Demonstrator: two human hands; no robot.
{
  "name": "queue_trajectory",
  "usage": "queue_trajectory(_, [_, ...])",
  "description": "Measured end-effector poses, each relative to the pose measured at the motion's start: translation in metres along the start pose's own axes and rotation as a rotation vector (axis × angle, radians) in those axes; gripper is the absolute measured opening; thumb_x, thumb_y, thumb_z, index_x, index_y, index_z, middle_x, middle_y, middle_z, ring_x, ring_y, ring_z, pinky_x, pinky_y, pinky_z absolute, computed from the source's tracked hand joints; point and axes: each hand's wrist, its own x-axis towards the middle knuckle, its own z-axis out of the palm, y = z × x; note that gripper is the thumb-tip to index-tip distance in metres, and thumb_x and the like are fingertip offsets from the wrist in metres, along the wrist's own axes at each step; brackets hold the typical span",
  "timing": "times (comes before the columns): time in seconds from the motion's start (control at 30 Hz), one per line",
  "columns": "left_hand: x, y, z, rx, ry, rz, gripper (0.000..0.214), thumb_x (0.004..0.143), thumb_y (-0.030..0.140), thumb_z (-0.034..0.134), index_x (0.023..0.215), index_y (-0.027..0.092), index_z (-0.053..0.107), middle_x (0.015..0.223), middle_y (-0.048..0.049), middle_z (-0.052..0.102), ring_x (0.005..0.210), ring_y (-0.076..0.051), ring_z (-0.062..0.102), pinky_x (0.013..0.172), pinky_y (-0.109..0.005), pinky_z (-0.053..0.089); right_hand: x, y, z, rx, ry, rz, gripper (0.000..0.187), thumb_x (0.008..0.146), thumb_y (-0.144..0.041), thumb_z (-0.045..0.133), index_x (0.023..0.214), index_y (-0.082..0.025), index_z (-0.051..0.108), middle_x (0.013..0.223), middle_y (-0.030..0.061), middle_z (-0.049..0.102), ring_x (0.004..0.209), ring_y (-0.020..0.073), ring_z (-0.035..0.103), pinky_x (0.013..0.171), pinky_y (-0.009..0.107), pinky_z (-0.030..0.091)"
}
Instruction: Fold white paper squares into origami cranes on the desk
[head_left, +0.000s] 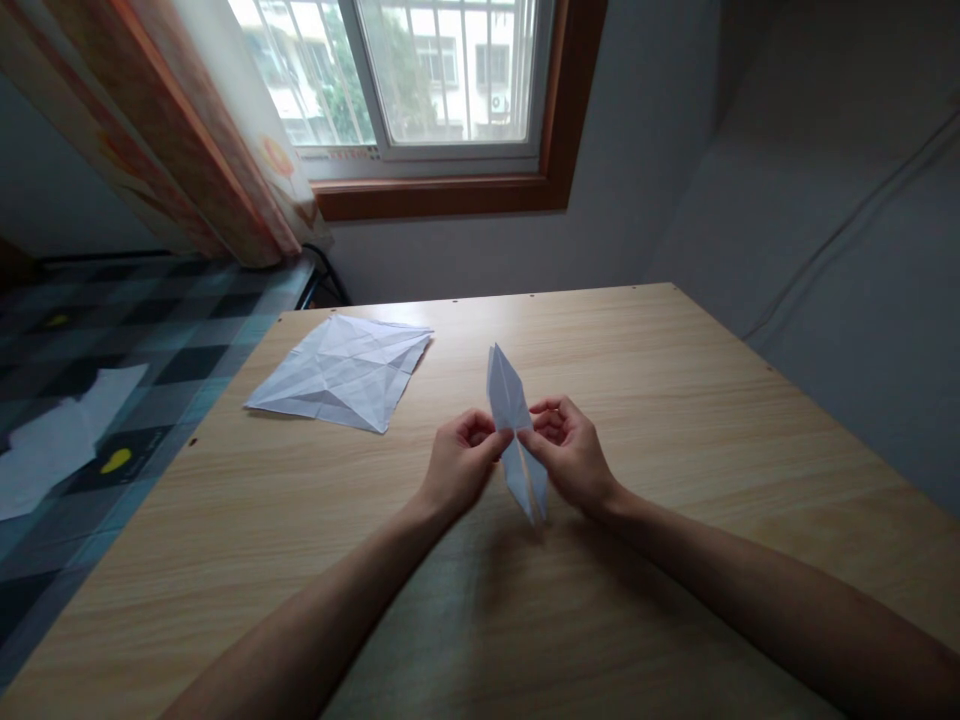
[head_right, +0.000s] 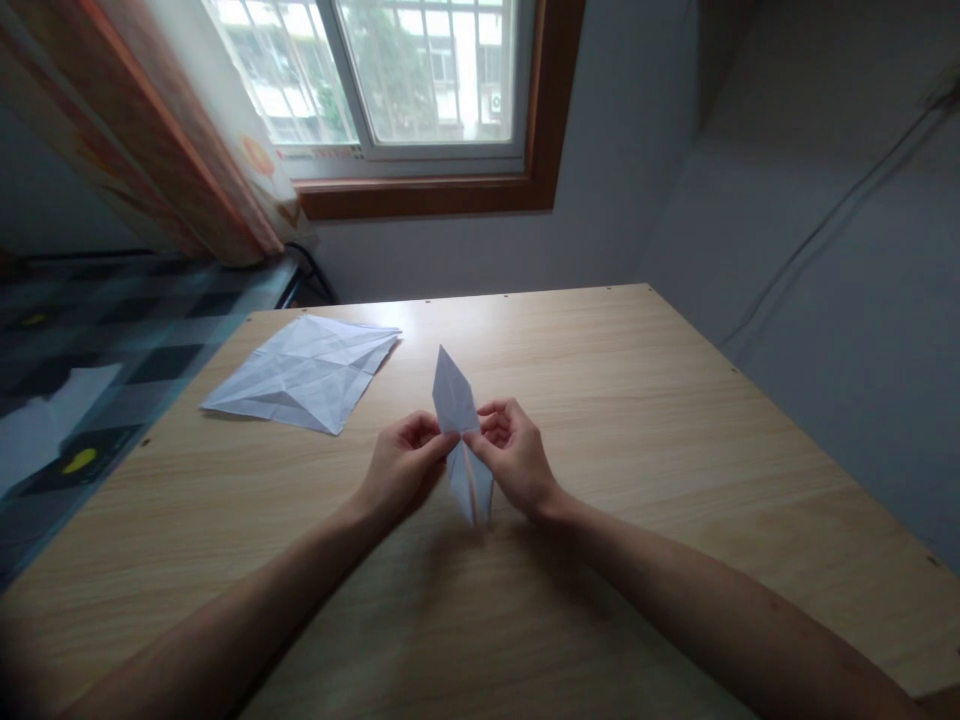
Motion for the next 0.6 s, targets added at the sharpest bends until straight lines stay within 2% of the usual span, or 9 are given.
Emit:
queue_trajectory(0.23, [0.002,0.001,-0.005,-0.025,-0.015,-0.025,0.031,0.064,0.035,0.082,0.061,0.015,0.059,0.058,0.0002,0.061,0.053,-0.010,0.051,0.052,-0.022,0.039,-0.001,-0.002,-0.001,-0.065,-0.013,-0.028,0.029,0.075,-0.036,0.073,0.092,-0.023,0.054,0.076,-0.0026,0.060,0.061,0.0124,0.056,0.057,0.026,0.047])
queue_trajectory(0.43, [-0.001,0.007,0.000,0.014,0.009,0.011,0.029,0.068,0.036,0.078,0.063,0.016,0.059,0.057,0.0019,0.059,0.051,-0.009,0.049,0.050,-0.021,0.037,-0.005,-0.005,-0.002,-0.179,-0.013,-0.022,0.021,0.080,-0.036,0.069,0.089,-0.022,0.056,0.065,-0.0044,0.054,0.053,0.0117,0.051,0.048,0.024,0.041])
queue_trajectory(0.53, [-0.002,0.008,0.000,0.075,0.020,0.034,0.027,0.072,0.036,0.075,0.063,0.016,0.058,0.056,0.0024,0.057,0.050,-0.009,0.048,0.051,-0.021,0.038,-0.009,-0.009,-0.001,-0.338,0.000,-0.207,0.014,0.083,-0.031,0.065,0.092,-0.022,0.060,0.084,0.0013,0.060,0.063,0.0129,0.055,0.051,0.025,0.045])
queue_trajectory(0.6, [-0.003,0.008,0.000,0.098,0.009,0.055,0.025,0.074,0.035,0.073,0.065,0.015,0.060,0.058,0.0017,0.059,0.052,-0.010,0.050,0.053,-0.022,0.040,-0.012,-0.012,-0.001,-0.469,0.003,-0.377,0.012,0.084,-0.026,0.063,0.095,-0.021,0.063,0.101,0.0061,0.060,0.081,0.0173,0.060,0.063,0.029,0.052])
